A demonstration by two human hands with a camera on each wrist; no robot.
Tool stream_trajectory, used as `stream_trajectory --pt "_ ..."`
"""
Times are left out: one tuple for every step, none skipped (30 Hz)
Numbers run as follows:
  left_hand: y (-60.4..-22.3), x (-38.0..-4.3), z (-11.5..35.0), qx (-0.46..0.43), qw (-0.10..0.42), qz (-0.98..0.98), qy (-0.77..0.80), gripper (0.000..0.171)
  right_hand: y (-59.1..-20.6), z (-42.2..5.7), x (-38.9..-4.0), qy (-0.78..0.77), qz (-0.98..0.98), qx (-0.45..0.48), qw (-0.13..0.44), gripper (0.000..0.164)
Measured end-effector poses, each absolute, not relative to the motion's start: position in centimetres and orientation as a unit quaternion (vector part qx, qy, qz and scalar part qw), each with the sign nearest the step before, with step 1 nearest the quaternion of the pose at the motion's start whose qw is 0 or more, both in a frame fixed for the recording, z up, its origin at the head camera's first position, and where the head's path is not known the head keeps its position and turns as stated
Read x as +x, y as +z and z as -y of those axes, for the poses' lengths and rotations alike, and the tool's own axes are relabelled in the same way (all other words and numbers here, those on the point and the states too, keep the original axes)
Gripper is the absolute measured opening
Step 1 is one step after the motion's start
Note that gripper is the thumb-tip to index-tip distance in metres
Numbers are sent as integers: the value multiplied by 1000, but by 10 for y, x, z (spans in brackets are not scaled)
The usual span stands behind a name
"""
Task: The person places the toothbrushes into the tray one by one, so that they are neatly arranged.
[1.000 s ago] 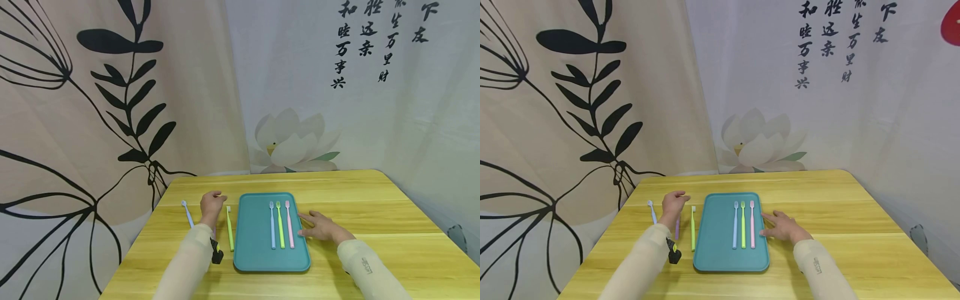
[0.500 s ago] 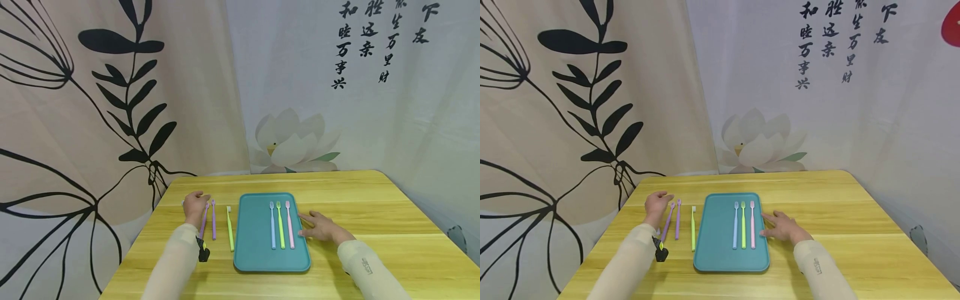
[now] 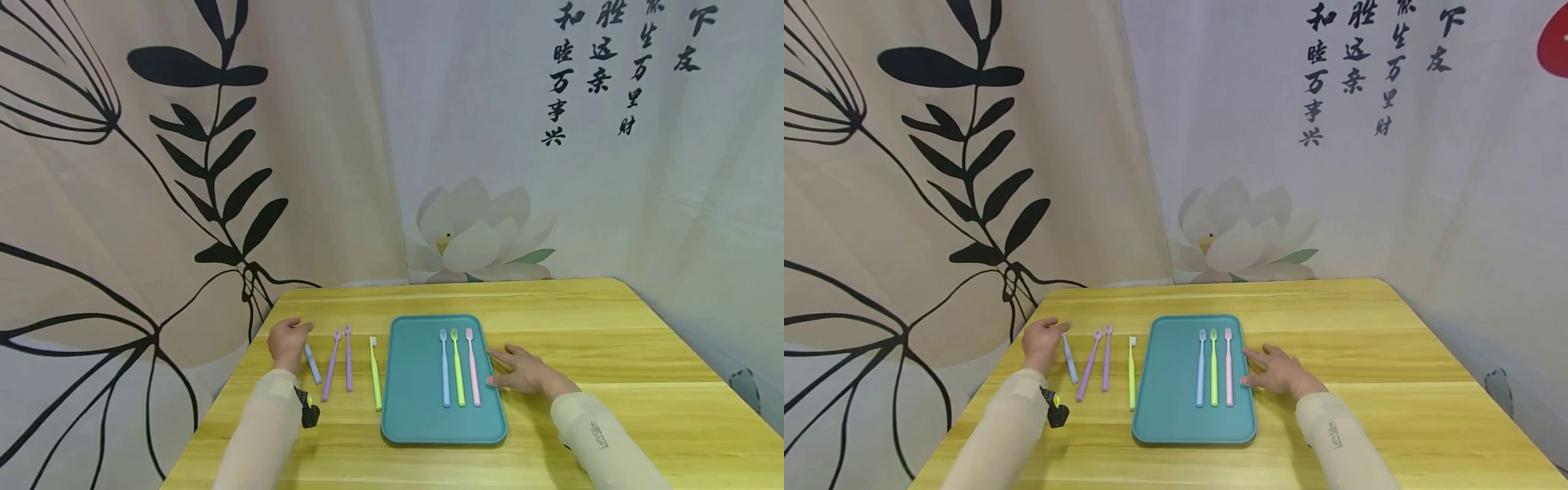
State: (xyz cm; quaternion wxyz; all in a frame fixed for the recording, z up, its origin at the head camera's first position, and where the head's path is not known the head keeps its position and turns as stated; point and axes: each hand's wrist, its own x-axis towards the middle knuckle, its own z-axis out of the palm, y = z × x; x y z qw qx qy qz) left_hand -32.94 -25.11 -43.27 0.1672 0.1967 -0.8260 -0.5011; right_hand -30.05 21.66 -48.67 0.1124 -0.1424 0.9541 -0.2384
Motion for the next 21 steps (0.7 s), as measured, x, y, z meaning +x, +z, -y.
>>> stream_trajectory --pt "-433 -328 254 198 167 823 -506 44 -487 -217 -300 -238 -954 -142 113 77" --pt "-433 -327 256 199 167 820 -510 44 -486 -216 -300 -238 -954 -142 113 77" --pt "-433 -325 258 202 166 817 -514 44 -486 -216 -300 -238 -954 -141 113 77" --pt "-433 -324 259 204 167 815 -516 44 -486 -216 -300 -238 -954 -140 114 77" --pt "-434 -323 260 207 167 813 -518 45 -486 -216 -300 -239 -954 -138 115 77" --pt "-434 -322 261 209 167 810 -521 45 -485 -216 -299 -240 -954 -137 116 77" --pt "-435 -321 262 212 165 807 -526 44 -485 -216 -299 -240 -954 -136 117 76" --pt "-436 -321 263 215 163 805 -528 45 -485 -216 -299 -238 -954 -137 117 77" --pt "-436 -321 263 218 162 805 -527 45 -485 -217 -299 -239 -954 -136 118 77" --pt "-437 -321 264 220 161 805 -527 45 -485 -217 -299 -239 -954 -135 119 76" --pt "-439 -321 265 222 158 805 -527 46 -485 -217 -299 -239 -954 -135 119 76" --pt "-440 -321 266 225 156 804 -529 46 -485 -217 -299 -239 -954 -135 119 76" --pt "-442 -321 267 228 153 801 -531 46 -485 -217 -299 -240 -954 -135 119 77" --pt "-443 -321 267 231 150 801 -531 46 -485 -217 -300 -240 -954 -135 120 77" --pt "-445 -321 268 235 149 798 -534 46 -485 -217 -300 -240 -954 -135 120 77" --pt "-448 -321 269 239 147 795 -538 47 -485 -218 -300 -240 -954 -136 120 77" --pt "-450 -321 270 244 146 792 -541 47 -486 -217 -300 -240 -954 -137 119 77" --pt "-452 -321 270 248 145 789 -543 47 -486 -218 -300 -240 -954 -138 119 77" --pt "-454 -322 270 253 144 788 -543 47 -486 -218 -300 -240 -953 -139 119 77" --pt "-455 -321 271 258 143 787 -541 47 -486 -217 -300 -239 -954 -140 119 77" --pt "-457 -321 271 263 145 787 -540 46 -486 -217 -300 -239 -954 -141 118 77"
